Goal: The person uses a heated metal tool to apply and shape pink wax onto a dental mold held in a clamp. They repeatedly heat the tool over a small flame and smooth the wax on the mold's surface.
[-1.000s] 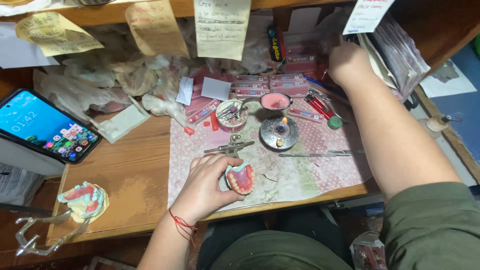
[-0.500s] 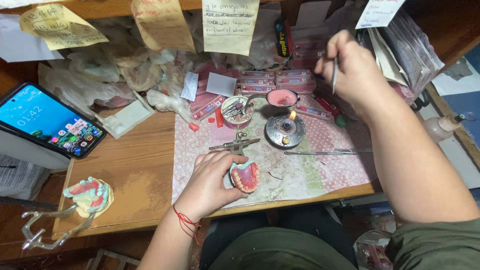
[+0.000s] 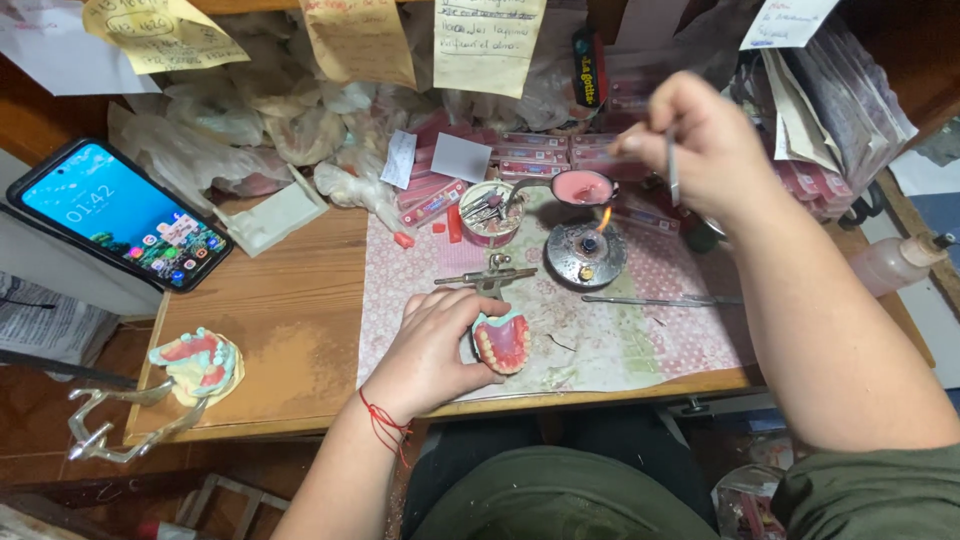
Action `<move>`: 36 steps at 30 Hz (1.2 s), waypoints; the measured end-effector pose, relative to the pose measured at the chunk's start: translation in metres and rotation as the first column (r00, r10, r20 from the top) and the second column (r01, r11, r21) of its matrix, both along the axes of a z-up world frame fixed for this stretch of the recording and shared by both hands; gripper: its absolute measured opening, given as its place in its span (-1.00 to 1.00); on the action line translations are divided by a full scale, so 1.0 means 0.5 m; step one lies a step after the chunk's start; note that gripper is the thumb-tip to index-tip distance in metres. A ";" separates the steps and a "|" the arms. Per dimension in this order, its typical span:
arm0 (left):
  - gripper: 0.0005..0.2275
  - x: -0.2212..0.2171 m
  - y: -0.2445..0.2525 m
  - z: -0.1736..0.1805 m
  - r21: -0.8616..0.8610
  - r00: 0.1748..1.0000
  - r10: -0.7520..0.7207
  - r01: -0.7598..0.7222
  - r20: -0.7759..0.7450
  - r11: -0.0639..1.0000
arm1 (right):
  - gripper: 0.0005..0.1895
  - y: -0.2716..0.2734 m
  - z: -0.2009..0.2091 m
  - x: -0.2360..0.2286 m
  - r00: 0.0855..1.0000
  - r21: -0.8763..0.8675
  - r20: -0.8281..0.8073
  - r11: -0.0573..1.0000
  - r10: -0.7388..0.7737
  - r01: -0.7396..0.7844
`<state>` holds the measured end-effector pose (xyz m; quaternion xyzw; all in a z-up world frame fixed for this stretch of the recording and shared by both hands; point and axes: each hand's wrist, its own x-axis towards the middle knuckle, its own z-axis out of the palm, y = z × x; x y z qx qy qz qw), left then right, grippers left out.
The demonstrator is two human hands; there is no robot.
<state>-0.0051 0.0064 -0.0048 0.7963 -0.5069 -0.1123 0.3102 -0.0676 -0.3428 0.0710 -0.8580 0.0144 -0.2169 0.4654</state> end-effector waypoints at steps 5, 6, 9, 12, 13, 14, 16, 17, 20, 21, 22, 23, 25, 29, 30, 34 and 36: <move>-0.31 -0.004 -0.004 -0.003 0.028 1.000 0.011 -0.011 0.014 1.000 | -0.70 0.072 0.015 -0.096 0.981 0.239 0.146 0.967 -0.130 0.093; -0.28 -0.006 -0.006 -0.003 0.031 1.000 0.021 -0.022 0.023 0.999 | -0.46 0.086 0.009 -0.119 0.961 0.184 0.224 0.976 -0.162 0.121; -0.25 -0.021 -0.014 -0.006 0.017 0.995 0.063 -0.064 0.076 0.998 | -0.54 0.132 -0.043 -0.178 0.948 0.054 0.215 0.972 -0.234 0.228; -0.25 -0.040 -0.021 -0.011 -0.007 0.985 0.139 -0.139 0.101 0.990 | -0.77 0.209 -0.106 -0.184 0.940 0.585 0.173 0.798 -0.294 0.142; -0.25 -0.047 -0.022 -0.009 -0.004 0.985 0.141 -0.141 0.100 0.990 | -0.77 0.208 -0.133 -0.179 0.941 0.587 0.171 0.797 -0.292 0.141; -0.32 -0.054 -0.021 -0.007 -0.032 0.982 0.180 -0.178 0.062 0.984 | -0.77 0.208 -0.159 -0.174 0.923 0.625 0.199 0.768 -0.328 0.138; -0.38 -0.065 -0.019 -0.008 -0.056 0.975 0.221 -0.220 0.027 0.974 | -0.77 0.206 -0.193 -0.168 0.905 0.665 0.227 0.736 -0.361 0.127; -0.40 -0.068 -0.018 -0.011 -0.077 0.974 0.226 -0.224 0.030 0.972 | -0.76 0.202 -0.200 -0.166 0.903 0.668 0.212 0.730 -0.374 0.145; -0.41 -0.070 -0.006 -0.014 -0.103 0.975 0.223 -0.219 0.027 0.970 | -0.72 0.194 -0.217 -0.166 0.902 0.712 0.180 0.684 -0.392 0.155; -0.40 -0.070 -0.002 -0.015 -0.106 0.977 0.211 -0.208 0.018 0.972 | -0.68 0.191 -0.223 -0.169 0.903 0.751 0.160 0.643 -0.398 0.150; -0.40 -0.069 0.003 -0.010 -0.106 0.978 0.209 -0.207 0.017 0.973 | -0.68 0.192 -0.217 -0.170 0.903 0.751 0.159 0.643 -0.400 0.152; -0.37 -0.069 0.008 -0.006 -0.076 0.977 0.212 -0.213 -0.023 0.974 | -0.64 0.195 -0.212 -0.172 0.900 0.753 0.151 0.637 -0.408 0.163; -0.34 -0.070 0.017 -0.002 -0.045 0.975 0.215 -0.218 -0.065 0.975 | -0.60 0.199 -0.200 -0.175 0.898 0.756 0.141 0.631 -0.417 0.174; -0.36 -0.072 0.031 -0.005 0.004 0.971 0.240 -0.240 -0.004 0.971 | -0.75 0.202 -0.189 -0.176 0.905 0.801 0.045 0.557 -0.424 0.221; -0.38 -0.073 0.034 -0.004 0.017 0.965 0.263 -0.263 0.000 0.965 | -0.82 0.202 -0.191 -0.175 0.904 0.802 0.058 0.559 -0.425 0.211; -0.35 -0.066 0.041 0.000 0.023 0.965 0.263 -0.263 0.017 0.965 | -0.82 0.204 -0.193 -0.175 0.908 0.799 0.074 0.569 -0.413 0.194; -0.34 -0.063 0.043 0.009 0.049 0.969 0.244 -0.242 -0.036 0.969 | -0.82 0.205 -0.191 -0.177 0.905 0.797 0.069 0.569 -0.419 0.203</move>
